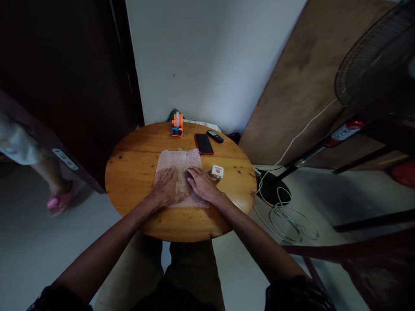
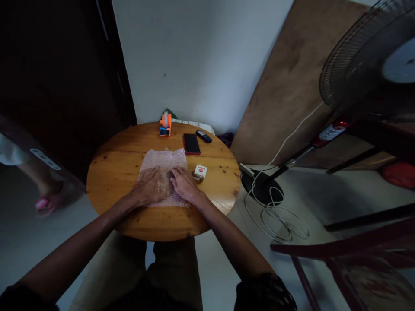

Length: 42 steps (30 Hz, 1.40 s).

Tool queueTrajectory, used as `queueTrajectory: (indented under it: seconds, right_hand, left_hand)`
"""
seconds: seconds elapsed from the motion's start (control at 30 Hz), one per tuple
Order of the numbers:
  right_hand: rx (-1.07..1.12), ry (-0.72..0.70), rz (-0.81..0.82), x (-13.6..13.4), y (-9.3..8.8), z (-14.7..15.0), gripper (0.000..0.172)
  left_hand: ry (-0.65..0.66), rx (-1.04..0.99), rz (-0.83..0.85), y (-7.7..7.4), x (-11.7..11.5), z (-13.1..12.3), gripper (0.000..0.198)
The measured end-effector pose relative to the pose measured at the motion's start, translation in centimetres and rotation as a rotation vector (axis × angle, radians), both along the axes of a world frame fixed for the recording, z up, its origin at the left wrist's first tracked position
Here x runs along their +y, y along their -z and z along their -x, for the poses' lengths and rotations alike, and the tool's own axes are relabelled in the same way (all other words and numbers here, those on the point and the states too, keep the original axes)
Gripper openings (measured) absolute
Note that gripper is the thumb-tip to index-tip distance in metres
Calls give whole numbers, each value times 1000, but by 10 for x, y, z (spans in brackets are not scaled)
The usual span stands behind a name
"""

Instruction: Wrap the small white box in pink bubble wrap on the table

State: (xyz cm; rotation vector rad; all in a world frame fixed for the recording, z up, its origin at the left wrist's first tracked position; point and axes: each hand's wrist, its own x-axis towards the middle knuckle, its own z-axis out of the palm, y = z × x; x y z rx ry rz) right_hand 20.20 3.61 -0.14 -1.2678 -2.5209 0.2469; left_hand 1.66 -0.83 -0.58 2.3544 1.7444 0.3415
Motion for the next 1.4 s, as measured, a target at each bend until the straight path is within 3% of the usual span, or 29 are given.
queueTrajectory:
  seconds: [0.2,0.33,0.47,0.57,0.7,0.83,0.97,1.07,1.2,1.3,1.4]
  right_hand:
    - [54,4,-36,0,11,2,38]
    - [94,-9,-51,-2,12,3,36]
    - [153,-7,-159,-7,-7,-12,32]
    - [169,119,-219,-7,-27,-37,38]
    - [111,374,-104,2,-35,-72,56]
    - [220,443,139,13,-21,-89,45]
    - [398,488,159,11,-26,-88,37]
    - [648,381,113,-1,-49,-74,38]
    - [750,35,125,-17,-74,-35,39]
    - [719,-99,248,-12,-64,-6,43]
    - [612,-85,323,3,-36,7,41]
  left_hand:
    - [78,-23,-94,-2,-30,2,61]
    - [198,-74,-96,3,-54,-9,59]
    - [190,-87,-99,8,-59,-14,60]
    - [186,-67,-86,8,-58,-14,62]
    - [167,-49,-61,7,-60,-14,67]
    - [185,-63,-41,6,-62,-15,68]
    - [199,-68,-25,4,-61,-15,68]
    - [207,-79,-29,5,-61,-14,69]
    - [202,-83,-46,6,-61,-14,69]
    - [196,-87,-63,3,-61,-16,66]
    - [203,-96,-79,1,-60,-18,67]
